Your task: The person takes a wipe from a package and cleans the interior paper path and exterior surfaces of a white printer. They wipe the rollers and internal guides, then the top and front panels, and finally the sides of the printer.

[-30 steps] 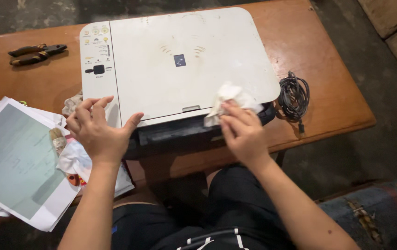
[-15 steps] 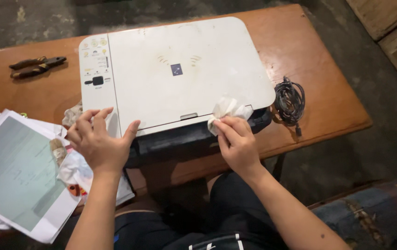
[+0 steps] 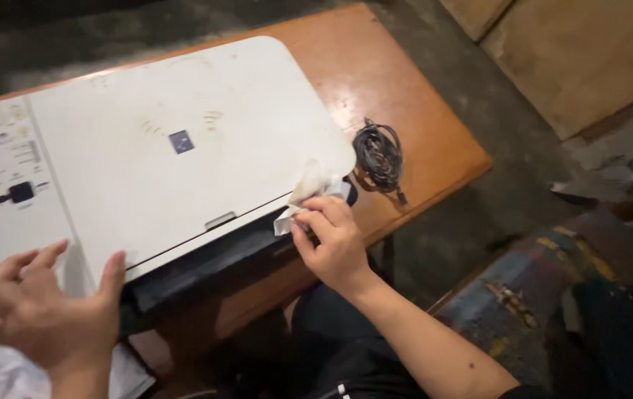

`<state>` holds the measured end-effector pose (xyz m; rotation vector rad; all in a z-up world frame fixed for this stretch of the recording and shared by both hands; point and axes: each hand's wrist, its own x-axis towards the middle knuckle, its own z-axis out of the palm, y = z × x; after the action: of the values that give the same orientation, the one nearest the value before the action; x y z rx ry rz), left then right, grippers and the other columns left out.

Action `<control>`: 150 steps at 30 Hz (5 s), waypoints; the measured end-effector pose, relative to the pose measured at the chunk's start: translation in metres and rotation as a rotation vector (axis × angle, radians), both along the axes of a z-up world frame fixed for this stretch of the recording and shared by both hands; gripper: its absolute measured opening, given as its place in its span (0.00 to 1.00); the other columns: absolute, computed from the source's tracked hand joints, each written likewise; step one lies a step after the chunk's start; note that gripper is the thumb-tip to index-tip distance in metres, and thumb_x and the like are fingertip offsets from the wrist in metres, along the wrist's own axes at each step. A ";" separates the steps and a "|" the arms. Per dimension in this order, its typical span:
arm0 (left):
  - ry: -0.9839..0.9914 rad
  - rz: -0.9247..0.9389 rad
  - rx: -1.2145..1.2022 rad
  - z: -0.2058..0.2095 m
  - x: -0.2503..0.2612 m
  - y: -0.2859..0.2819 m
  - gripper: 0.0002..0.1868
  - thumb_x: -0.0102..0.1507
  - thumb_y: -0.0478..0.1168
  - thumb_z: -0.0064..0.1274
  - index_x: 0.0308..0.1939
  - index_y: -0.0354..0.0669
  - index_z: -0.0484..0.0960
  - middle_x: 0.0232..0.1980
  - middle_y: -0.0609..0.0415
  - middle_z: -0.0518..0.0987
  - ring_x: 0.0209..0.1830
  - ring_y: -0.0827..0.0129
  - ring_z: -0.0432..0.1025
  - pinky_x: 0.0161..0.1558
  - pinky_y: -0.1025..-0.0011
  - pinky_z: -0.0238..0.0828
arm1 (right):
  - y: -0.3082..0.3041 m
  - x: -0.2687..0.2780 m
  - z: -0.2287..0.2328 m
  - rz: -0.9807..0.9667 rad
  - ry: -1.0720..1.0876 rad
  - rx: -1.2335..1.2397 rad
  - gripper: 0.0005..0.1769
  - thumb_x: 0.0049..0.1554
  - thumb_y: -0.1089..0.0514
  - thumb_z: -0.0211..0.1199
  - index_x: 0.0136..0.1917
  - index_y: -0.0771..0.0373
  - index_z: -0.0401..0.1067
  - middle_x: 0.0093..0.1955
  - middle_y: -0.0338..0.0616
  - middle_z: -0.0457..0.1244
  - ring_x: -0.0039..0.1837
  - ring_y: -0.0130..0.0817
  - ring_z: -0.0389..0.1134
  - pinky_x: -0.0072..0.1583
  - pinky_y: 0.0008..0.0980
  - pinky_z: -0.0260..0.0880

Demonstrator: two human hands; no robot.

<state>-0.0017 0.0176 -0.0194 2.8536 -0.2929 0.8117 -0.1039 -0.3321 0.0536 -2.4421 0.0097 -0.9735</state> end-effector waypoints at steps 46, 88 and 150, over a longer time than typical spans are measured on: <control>0.009 -0.022 -0.101 0.028 -0.001 -0.016 0.30 0.67 0.63 0.65 0.58 0.44 0.79 0.68 0.48 0.63 0.75 0.49 0.52 0.75 0.51 0.53 | 0.022 0.006 -0.011 0.291 0.074 -0.192 0.08 0.64 0.58 0.59 0.48 0.65 0.75 0.50 0.45 0.66 0.58 0.42 0.66 0.62 0.40 0.70; 0.012 0.003 -0.017 0.010 0.003 -0.006 0.30 0.67 0.65 0.60 0.57 0.46 0.80 0.67 0.48 0.64 0.73 0.49 0.51 0.73 0.50 0.53 | 0.081 -0.004 -0.017 0.375 0.149 -0.379 0.21 0.68 0.39 0.57 0.68 0.49 0.73 0.72 0.37 0.62 0.77 0.40 0.59 0.80 0.47 0.50; -0.078 -0.269 0.111 0.052 0.019 -0.026 0.13 0.75 0.45 0.50 0.62 0.56 0.84 0.69 0.56 0.73 0.71 0.62 0.68 0.68 0.69 0.66 | 0.142 0.008 -0.011 0.337 0.048 -0.341 0.19 0.66 0.44 0.61 0.67 0.52 0.73 0.72 0.38 0.62 0.72 0.39 0.59 0.75 0.43 0.55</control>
<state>0.0178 -0.0080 0.0326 2.7986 -0.7356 0.8760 -0.0956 -0.1902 0.0424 -2.6496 -0.5761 -0.8166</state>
